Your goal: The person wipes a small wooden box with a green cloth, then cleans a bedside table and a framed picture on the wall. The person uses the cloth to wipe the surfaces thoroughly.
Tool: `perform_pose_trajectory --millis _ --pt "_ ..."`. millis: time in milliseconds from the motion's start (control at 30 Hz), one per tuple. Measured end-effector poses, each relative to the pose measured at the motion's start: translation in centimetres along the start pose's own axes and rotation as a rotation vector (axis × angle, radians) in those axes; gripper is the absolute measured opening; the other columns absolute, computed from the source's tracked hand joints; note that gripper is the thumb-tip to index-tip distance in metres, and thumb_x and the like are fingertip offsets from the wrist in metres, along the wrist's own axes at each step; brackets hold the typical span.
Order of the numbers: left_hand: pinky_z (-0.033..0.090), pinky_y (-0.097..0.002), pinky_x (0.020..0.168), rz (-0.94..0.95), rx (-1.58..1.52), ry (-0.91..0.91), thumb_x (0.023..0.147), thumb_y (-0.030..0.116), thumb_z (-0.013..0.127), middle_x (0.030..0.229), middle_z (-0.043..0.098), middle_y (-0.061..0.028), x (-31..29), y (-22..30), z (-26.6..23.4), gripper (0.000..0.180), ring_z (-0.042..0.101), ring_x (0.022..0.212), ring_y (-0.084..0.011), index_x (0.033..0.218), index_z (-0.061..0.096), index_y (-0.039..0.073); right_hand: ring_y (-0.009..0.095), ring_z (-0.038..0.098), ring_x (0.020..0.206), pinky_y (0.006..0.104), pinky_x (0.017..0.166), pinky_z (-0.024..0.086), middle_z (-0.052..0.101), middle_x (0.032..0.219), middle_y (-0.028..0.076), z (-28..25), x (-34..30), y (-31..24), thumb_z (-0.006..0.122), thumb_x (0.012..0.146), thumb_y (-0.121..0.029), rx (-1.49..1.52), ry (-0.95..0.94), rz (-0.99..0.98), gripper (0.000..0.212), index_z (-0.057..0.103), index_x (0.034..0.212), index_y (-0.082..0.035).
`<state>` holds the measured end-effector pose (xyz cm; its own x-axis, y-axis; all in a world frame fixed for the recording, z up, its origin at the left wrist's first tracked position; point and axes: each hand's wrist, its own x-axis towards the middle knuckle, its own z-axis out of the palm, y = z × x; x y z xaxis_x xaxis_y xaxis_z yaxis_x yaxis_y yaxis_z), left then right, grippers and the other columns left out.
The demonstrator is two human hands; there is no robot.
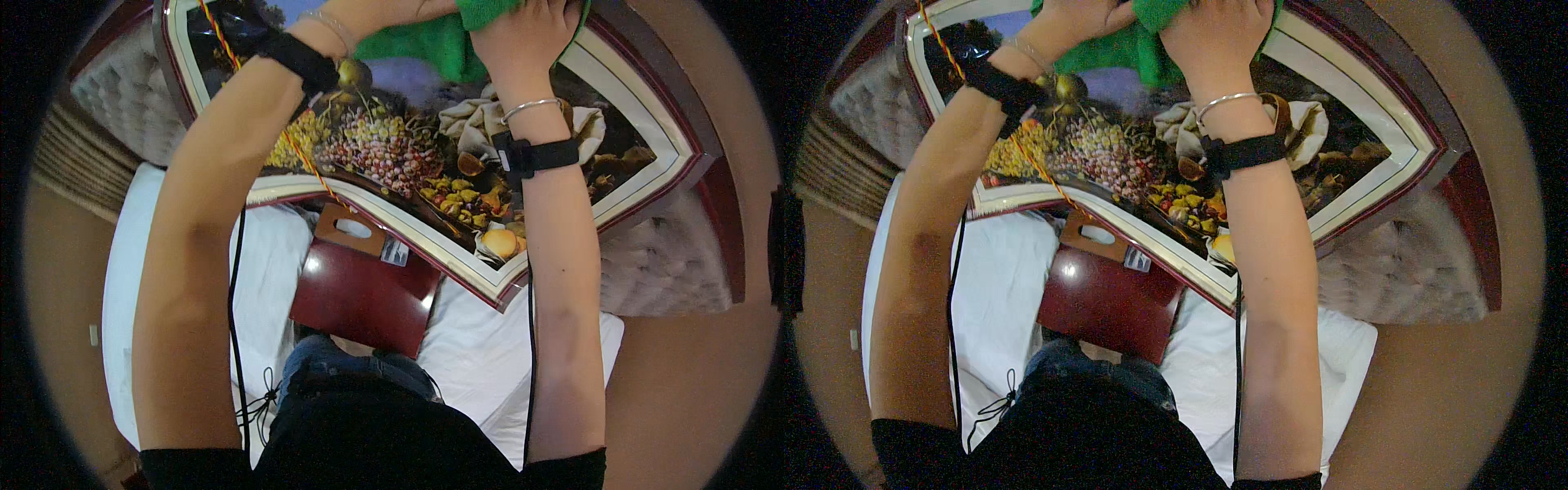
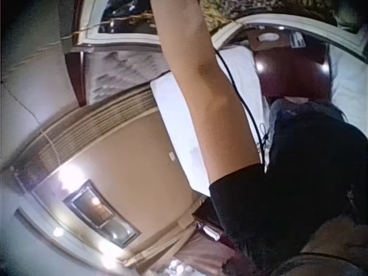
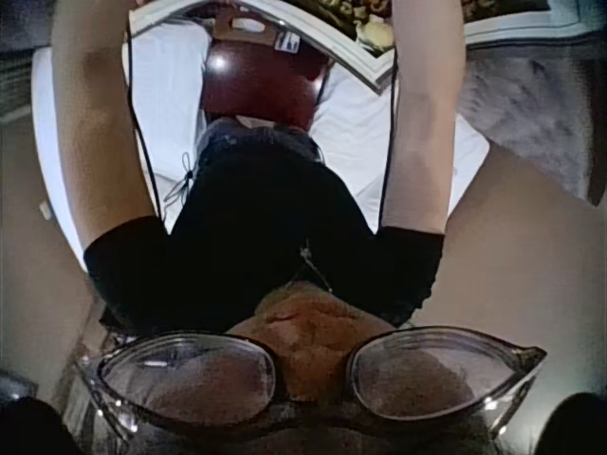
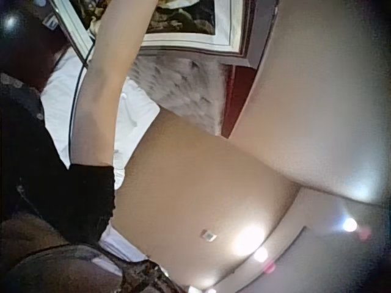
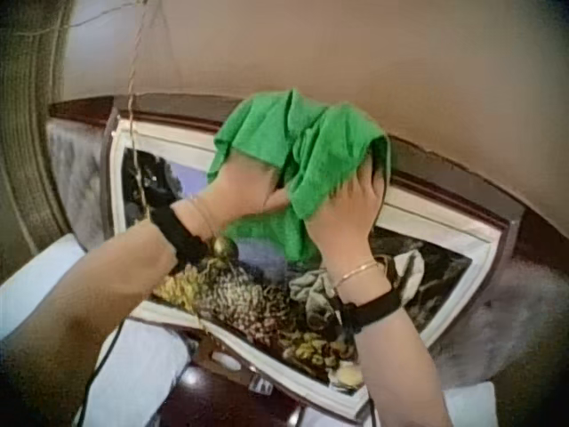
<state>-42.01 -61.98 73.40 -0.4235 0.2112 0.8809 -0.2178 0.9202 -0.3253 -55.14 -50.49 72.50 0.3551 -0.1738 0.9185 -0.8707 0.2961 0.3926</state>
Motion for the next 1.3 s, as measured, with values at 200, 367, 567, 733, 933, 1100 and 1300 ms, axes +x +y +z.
perform_pose_trajectory --millis 200,367,567,733,933,1100,1300 --pt "0.026 -0.0514 0.102 0.037 0.04 0.096 0.083 0.056 0.049 0.132 0.041 -0.0241 0.4 -0.2 1.2 0.074 0.038 0.12 -0.0427 0.13 0.042 -0.001 0.041 0.047 0.111 0.055 0.09 0.037 0.052 0.122 0.02 -0.8 0.1 0.3 0.06 0.082 -0.028 -0.053 -0.065 -0.009 0.054 0.047 0.127 -0.001" --pt "0.029 -0.052 0.101 0.06 0.016 0.124 0.083 0.056 0.047 0.127 0.047 -0.0257 -0.4 -1.0 -0.5 0.074 0.042 0.116 -0.0432 0.127 0.045 -0.002 0.04 0.046 0.114 0.054 0.095 0.035 0.05 0.126 0.019 0.2 0.6 -1.1 0.06 0.081 -0.028 -0.016 0.05 -0.029 0.056 0.046 0.128 -0.002" --pt "0.03 -0.0526 0.1 0.021 -0.225 0.079 0.084 0.056 0.045 0.124 0.049 -0.0272 -0.8 -0.8 3.4 0.073 0.045 0.114 -0.0438 0.127 0.045 -0.003 0.039 0.043 0.116 0.0535 0.097 0.029 0.051 0.125 0.015 0.9 -1.3 1.4 0.063 0.078 -0.039 -0.137 -0.112 -0.04 0.054 0.051 0.122 -0.008" --pt "0.031 -0.0504 0.102 -0.006 -0.417 -0.049 0.085 0.056 0.043 0.127 0.049 -0.0255 -0.7 -0.4 4.6 0.076 0.046 0.114 -0.0435 0.13 0.04 -0.004 0.039 0.042 0.115 0.0527 0.096 0.029 0.051 0.123 0.016 0.5 -1.4 1.3 0.064 0.079 -0.038 -0.161 -0.146 0.004 0.052 0.052 0.12 -0.008" --pt "0.044 -0.0568 0.082 -0.045 -0.433 -0.012 0.085 0.049 0.045 0.109 0.059 -0.0203 -1.5 0.4 3.4 0.053 0.058 0.096 -0.04 0.117 0.054 0.007 0.039 0.039 0.122 0.054 0.101 0.026 0.049 0.128 0.016 0.1 -1.9 -1.5 0.063 0.075 -0.037 0.052 -0.118 0.231 0.051 0.056 0.117 -0.008" --pt "0.039 -0.0585 0.089 -0.037 -0.411 0.076 0.084 0.05 0.046 0.117 0.056 -0.0189 -3.6 0.6 4.5 0.058 0.055 0.104 -0.0399 0.124 0.048 0.008 0.039 0.037 0.124 0.0552 0.102 0.024 0.046 0.131 0.015 0.6 -4.0 -2.0 0.063 0.075 -0.036 -0.034 -0.188 0.174 0.055 0.053 0.122 -0.01" --pt "0.036 -0.0606 0.092 -0.245 -0.273 -0.561 0.086 0.051 0.041 0.116 0.058 -0.017 -6.1 2.5 4.6 0.054 0.055 0.105 -0.0388 0.123 0.051 0.013 0.037 0.038 0.124 0.0563 0.1 0.027 0.046 0.132 0.014 -0.2 -6.9 -3.4 0.063 0.074 -0.038 0.047 -0.245 0.275 0.059 0.051 0.126 -0.011"
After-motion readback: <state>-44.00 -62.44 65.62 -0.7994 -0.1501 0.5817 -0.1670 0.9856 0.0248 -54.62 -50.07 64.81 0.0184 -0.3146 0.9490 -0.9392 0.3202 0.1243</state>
